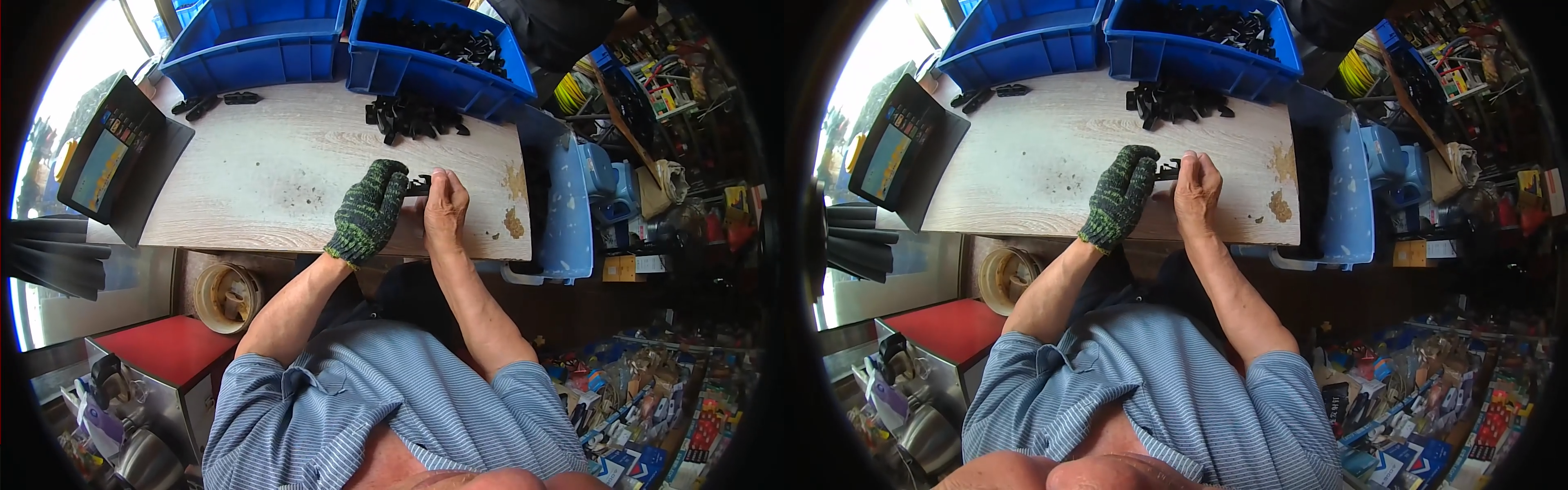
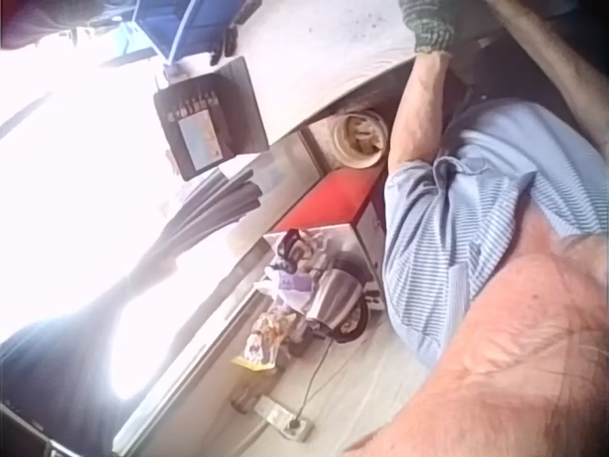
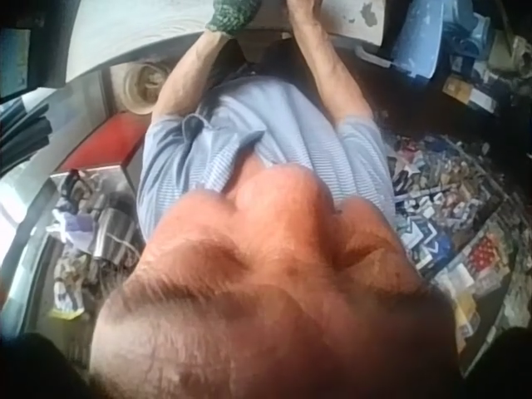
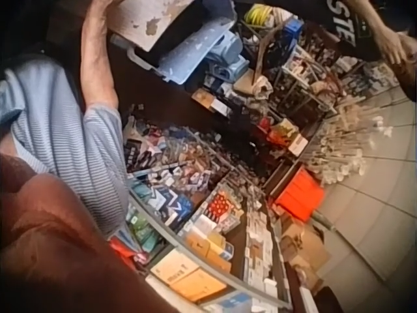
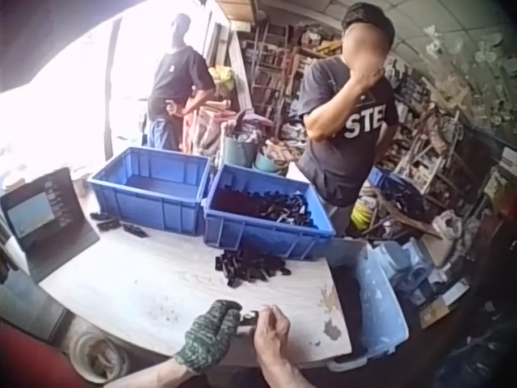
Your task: Assembling small black components from blue storage bins on a workbench.
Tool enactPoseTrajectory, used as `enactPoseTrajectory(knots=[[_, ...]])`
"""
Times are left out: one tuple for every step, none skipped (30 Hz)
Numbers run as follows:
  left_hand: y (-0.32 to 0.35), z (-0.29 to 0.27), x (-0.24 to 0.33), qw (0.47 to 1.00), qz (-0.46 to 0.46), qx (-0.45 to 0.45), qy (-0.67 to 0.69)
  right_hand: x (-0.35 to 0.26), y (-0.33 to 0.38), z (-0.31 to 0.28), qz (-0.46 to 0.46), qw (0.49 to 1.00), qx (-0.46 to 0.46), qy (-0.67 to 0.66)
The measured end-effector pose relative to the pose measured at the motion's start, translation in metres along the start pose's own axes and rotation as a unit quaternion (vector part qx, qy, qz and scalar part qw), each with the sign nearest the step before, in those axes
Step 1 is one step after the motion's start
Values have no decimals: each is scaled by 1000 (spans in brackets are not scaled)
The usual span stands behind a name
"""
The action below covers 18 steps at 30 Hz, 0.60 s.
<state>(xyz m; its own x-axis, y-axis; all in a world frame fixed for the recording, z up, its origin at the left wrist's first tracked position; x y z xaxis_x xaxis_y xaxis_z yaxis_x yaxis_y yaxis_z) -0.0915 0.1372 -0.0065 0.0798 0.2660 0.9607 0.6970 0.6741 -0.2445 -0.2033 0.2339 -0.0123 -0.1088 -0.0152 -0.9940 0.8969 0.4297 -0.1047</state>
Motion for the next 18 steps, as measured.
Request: enactPoseTrajectory(knots=[[-1, -1, 2, 999, -23, -2, 22, -6, 2, 3, 15, 1000, -11, -11], [-2, 2, -6, 999, -23, -3, 23, 1, 0, 1, 15, 1000, -11, -11], [-2, 6, -8, 996, 76, 16, -51, 14, -4, -2, 8, 1000, -9, 9], [0, 8, -5, 976, 173, 35, -125, 20, -8, -3, 1, 1000, -7, 28], [-2, 11, 4, 995, 71, 15, -66, 21, -9, -4, 3, 1000, -9, 29], [5, 25, -1, 974, 178, 55, -131, 15, -10, -5, -38, 998, -26, 51], [1, 34, 11, 991, 83, 28, -97, 10, -13, -11, -79, 993, -37, 76], [0, 36, 22, 998, -12, 2, -63, 12, -15, -15, -80, 993, -36, 77], [-1, 38, 22, 998, -11, 1, -61, 17, -16, -20, -76, 994, -34, 73], [0, 38, 17, 999, -29, -2, -32, 20, -16, -20, -73, 994, -36, 68], [1, 39, 13, 999, -47, -6, -3, 22, -16, -20, -70, 995, -37, 62], [1, 38, 12, 999, -46, -5, -3, 24, -16, -21, -71, 995, -37, 62], [1, 37, 14, 1000, -19, -6, -17, 22, -16, -20, -75, 994, -43, 59], [0, 37, 16, 999, 7, -7, -31, 20, -16, -19, -80, 994, -48, 56], [1, 36, 14, 999, 10, -7, -30, 18, -16, -20, -82, 994, -47, 57], [0, 36, 9, 1000, -10, -16, -8, 21, -17, -19, -47, 996, -57, 50], [0, 36, 4, 999, -29, -26, 14, 24, -17, -19, -11, 997, -66, 42], [1, 36, 3, 999, -25, -27, 15, 23, -14, -18, -15, 997, -64, 42]])
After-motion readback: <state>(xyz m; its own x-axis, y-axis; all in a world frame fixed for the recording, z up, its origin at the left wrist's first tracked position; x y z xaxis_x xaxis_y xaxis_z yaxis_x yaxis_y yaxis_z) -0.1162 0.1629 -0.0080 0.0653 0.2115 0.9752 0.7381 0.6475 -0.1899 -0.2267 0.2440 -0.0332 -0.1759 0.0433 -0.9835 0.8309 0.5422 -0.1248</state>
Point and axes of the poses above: each hand's wrist, its own y-axis away from the middle knuckle, its own z-axis out of the palm, x = y × z, the point moved 6 cm from there along -y, towards the middle knuckle, and after that the axes turned 3 degrees about y, right-handed, at the moved point
